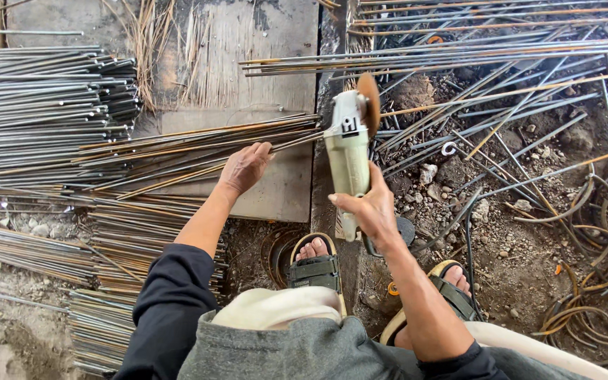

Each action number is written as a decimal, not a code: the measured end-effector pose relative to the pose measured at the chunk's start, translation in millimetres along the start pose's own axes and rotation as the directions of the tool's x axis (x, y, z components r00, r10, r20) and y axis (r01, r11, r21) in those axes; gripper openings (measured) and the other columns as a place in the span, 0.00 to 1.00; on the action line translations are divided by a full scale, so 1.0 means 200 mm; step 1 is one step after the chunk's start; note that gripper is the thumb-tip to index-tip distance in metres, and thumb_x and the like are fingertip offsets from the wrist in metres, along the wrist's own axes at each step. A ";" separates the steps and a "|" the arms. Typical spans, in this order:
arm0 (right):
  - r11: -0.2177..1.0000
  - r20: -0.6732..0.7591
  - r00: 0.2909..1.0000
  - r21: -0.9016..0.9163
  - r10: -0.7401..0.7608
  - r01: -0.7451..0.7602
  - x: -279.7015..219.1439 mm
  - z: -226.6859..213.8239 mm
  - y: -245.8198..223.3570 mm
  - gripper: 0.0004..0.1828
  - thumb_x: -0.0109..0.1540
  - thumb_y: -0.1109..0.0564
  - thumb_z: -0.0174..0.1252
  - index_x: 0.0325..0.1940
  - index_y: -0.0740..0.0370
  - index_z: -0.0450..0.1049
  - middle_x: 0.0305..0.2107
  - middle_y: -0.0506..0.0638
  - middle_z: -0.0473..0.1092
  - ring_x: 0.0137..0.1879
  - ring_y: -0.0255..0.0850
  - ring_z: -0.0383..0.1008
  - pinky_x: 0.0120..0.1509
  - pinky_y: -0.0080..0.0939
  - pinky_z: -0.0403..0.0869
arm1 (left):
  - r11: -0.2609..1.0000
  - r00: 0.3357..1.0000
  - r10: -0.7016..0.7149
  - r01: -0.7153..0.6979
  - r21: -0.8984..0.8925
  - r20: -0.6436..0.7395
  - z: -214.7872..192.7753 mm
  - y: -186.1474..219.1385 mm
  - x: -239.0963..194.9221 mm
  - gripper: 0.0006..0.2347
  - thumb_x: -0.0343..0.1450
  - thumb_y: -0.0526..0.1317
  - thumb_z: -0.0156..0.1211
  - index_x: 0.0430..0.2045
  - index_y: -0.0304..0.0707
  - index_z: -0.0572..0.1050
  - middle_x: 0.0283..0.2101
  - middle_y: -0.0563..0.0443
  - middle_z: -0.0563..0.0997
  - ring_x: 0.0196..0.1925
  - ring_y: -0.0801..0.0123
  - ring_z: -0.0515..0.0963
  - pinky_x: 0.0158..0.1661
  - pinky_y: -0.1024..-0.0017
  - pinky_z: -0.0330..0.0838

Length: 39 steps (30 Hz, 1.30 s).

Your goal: The person uses an angle grinder to cut multiple metal rods into shorter pieces. They repeatedly pick up a rod, position it on a wooden board, cut it with the grinder, and then place the cut pieces aside. The process is repeated for several rods throughout the video.

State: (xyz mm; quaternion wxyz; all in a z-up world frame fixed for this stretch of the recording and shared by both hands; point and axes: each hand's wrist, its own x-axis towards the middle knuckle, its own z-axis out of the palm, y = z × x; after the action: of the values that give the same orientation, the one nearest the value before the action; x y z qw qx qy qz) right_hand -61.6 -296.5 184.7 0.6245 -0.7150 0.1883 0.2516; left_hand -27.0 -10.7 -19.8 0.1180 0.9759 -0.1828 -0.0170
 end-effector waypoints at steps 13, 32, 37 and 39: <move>0.972 -0.222 0.956 0.093 -0.192 0.217 0.07 -0.27 -0.05 0.43 0.48 0.57 0.67 0.62 0.67 0.52 0.43 0.62 0.64 0.48 0.53 0.67 0.52 0.59 0.71 | 0.927 0.961 0.270 -0.243 0.286 -0.059 -0.20 -0.28 0.08 0.09 0.67 0.35 0.46 0.39 0.50 0.67 0.25 0.55 0.66 0.27 0.63 0.76 0.28 0.70 0.74; 0.969 -0.274 0.947 0.126 -0.171 0.211 0.12 -0.28 0.05 0.39 0.45 0.57 0.70 0.56 0.62 0.59 0.39 0.57 0.65 0.45 0.46 0.68 0.48 0.49 0.72 | 0.897 0.977 0.212 -0.198 0.396 0.010 -0.10 -0.39 0.05 0.10 0.66 0.34 0.43 0.40 0.49 0.65 0.31 0.54 0.66 0.33 0.63 0.74 0.34 0.69 0.70; 0.961 -0.269 0.952 0.192 -0.144 0.200 0.14 -0.29 0.10 0.37 0.44 0.59 0.70 0.53 0.62 0.60 0.36 0.55 0.66 0.39 0.44 0.71 0.40 0.44 0.77 | 0.885 0.972 0.229 -0.191 0.424 -0.040 -0.08 -0.35 0.08 0.11 0.64 0.33 0.48 0.38 0.48 0.66 0.31 0.54 0.64 0.32 0.63 0.72 0.30 0.69 0.68; 0.958 -0.273 0.952 0.202 -0.142 0.201 0.12 -0.29 0.08 0.36 0.44 0.59 0.70 0.52 0.61 0.61 0.35 0.55 0.67 0.37 0.43 0.72 0.38 0.43 0.77 | 0.882 0.972 0.230 -0.189 0.431 -0.044 -0.11 -0.31 0.09 0.11 0.63 0.33 0.49 0.38 0.48 0.66 0.31 0.53 0.64 0.32 0.63 0.71 0.29 0.69 0.68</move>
State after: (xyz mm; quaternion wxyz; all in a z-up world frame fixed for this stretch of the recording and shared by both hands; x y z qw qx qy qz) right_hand -43.8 -355.7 163.4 0.6925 -0.6788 0.2314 0.0786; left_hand 13.6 44.9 -12.4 -0.0870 0.9523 -0.2808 0.0816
